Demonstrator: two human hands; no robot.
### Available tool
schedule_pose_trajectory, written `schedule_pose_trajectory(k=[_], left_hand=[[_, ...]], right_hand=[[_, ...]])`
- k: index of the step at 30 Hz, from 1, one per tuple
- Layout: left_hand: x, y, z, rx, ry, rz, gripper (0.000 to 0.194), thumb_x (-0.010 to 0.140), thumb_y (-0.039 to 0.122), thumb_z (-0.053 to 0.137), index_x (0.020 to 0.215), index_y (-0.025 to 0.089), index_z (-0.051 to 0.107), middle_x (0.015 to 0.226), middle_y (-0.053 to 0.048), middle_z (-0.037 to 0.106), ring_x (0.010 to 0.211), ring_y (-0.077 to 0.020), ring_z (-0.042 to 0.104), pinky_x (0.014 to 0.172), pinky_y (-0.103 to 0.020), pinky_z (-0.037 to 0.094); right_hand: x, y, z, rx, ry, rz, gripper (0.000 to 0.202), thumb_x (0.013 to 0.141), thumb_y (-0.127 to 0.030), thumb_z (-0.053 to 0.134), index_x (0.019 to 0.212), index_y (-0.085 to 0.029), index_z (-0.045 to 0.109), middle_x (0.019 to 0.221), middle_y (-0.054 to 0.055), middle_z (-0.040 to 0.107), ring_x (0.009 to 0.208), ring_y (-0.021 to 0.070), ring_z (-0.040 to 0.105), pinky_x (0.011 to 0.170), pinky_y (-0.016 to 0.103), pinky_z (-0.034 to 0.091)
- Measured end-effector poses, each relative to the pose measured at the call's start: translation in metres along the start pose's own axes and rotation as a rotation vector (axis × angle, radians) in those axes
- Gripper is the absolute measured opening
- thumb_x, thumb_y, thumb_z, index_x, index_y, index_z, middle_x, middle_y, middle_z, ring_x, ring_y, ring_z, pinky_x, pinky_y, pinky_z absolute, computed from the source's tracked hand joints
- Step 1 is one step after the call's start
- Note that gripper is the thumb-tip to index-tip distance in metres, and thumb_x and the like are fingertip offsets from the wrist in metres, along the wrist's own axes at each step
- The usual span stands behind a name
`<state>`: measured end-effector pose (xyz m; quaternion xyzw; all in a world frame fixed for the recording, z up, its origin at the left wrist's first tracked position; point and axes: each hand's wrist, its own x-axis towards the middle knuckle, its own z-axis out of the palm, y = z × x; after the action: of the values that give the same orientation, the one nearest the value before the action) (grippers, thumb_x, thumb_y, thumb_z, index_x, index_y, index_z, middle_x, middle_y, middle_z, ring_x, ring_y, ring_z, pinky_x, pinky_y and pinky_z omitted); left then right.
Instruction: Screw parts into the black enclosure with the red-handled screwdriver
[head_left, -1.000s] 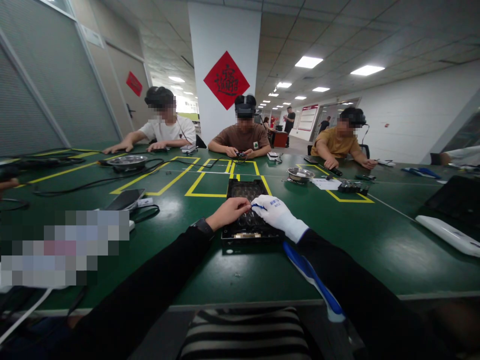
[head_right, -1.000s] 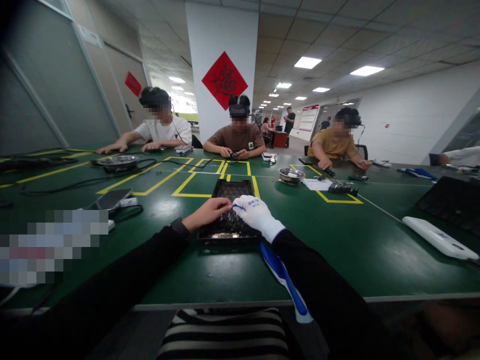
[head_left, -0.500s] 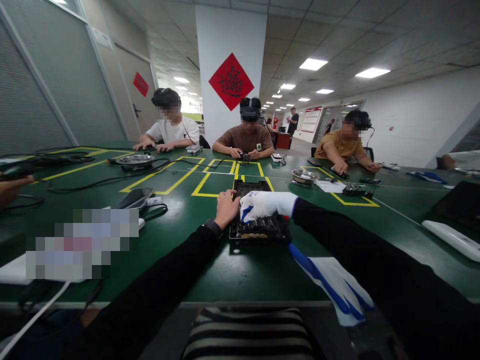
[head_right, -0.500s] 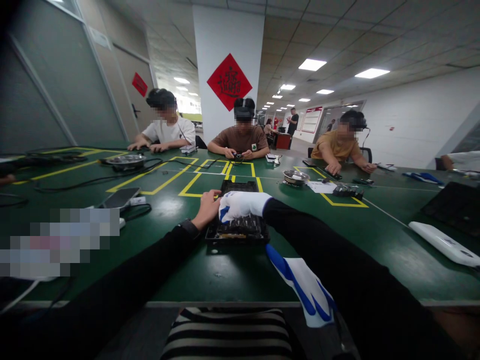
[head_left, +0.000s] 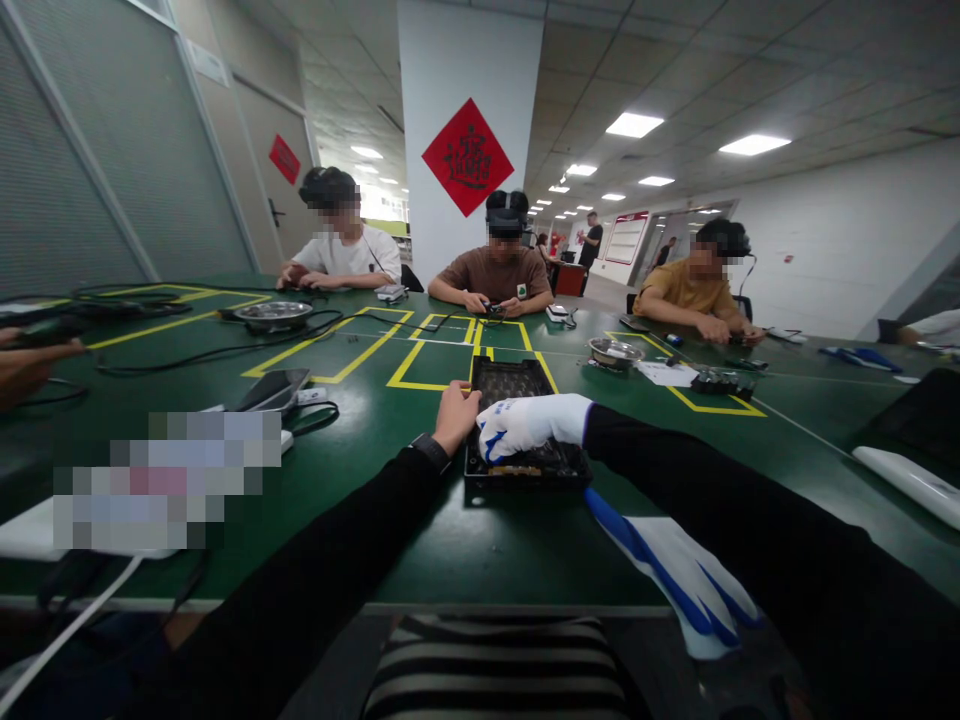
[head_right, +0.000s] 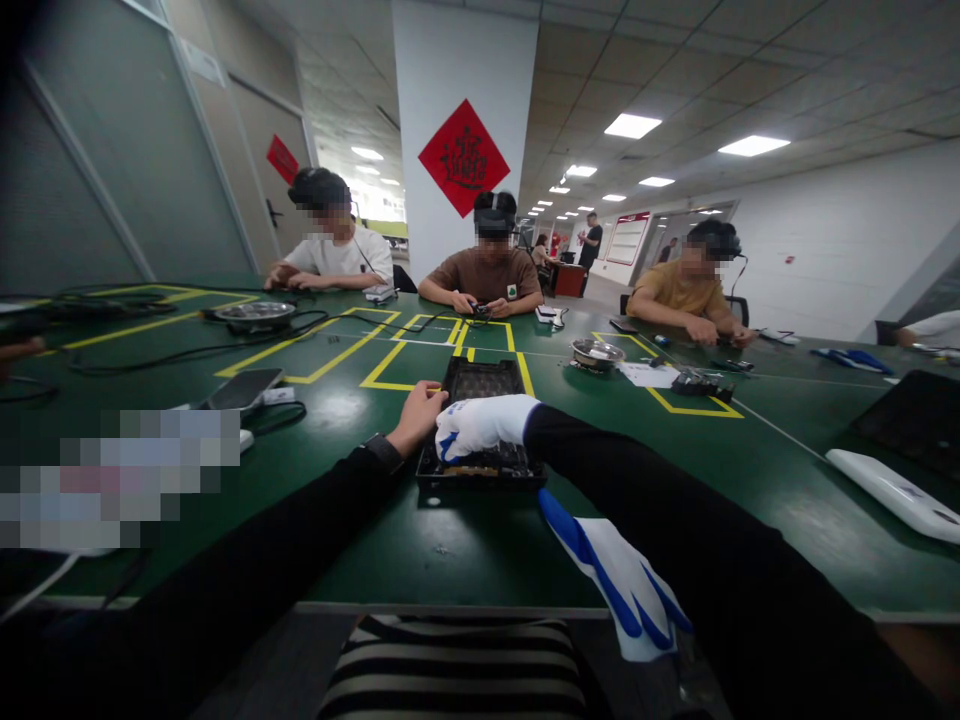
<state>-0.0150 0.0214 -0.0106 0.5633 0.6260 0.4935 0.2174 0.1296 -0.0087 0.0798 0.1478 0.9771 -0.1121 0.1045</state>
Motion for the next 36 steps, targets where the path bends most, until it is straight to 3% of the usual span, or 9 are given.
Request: schedule_pose_trajectory(k=[9, 17, 25, 36], left_hand=[[0.003, -0.005, 0.002, 0.034, -0.013, 0.052, 0.03, 0.075, 0.027, 0.05, 0.1, 0.011, 0.055, 0.099, -0.013, 0.061, 0.091, -0.0204, 0.058, 0.079, -0.031, 0.044], [0.0, 0.0, -0.003, 0.057, -0.028, 0.057, 0.032, 0.075, 0.027, 0.05, 0.102, 0.011, 0.055, 0.099, -0.014, 0.06, 0.09, -0.0208, 0.057, 0.079, -0.032, 0.044], [-0.001, -0.001, -0.005, 0.091, -0.039, 0.08, 0.028, 0.076, 0.026, 0.051, 0.099, 0.012, 0.055, 0.095, -0.011, 0.061, 0.089, -0.0194, 0.057, 0.08, -0.032, 0.043], [-0.003, 0.002, -0.006, 0.09, -0.05, 0.078, 0.027, 0.076, 0.024, 0.05, 0.099, 0.012, 0.055, 0.095, -0.012, 0.06, 0.088, -0.0194, 0.057, 0.08, -0.033, 0.044]], right_hand=[[0.005, -0.007, -0.004, -0.067, -0.077, 0.005, 0.022, 0.076, -0.024, 0.055, 0.093, -0.019, 0.068, 0.085, 0.0, 0.065, 0.073, 0.0104, 0.055, 0.071, 0.019, 0.038], [0.005, -0.043, -0.021, -0.254, -0.138, 0.191, 0.022, 0.073, -0.023, 0.058, 0.089, -0.014, 0.069, 0.085, 0.004, 0.067, 0.066, 0.0124, 0.054, 0.061, 0.023, 0.036], [0.014, -0.052, -0.03, -0.198, -0.252, 0.267, 0.021, 0.071, -0.021, 0.06, 0.087, -0.014, 0.071, 0.076, 0.002, 0.068, 0.056, 0.0106, 0.053, 0.058, 0.022, 0.037], [0.015, -0.055, -0.031, -0.234, -0.196, 0.311, 0.026, 0.067, -0.027, 0.065, 0.088, -0.013, 0.071, 0.08, 0.007, 0.069, 0.063, 0.0154, 0.059, 0.059, 0.025, 0.039]])
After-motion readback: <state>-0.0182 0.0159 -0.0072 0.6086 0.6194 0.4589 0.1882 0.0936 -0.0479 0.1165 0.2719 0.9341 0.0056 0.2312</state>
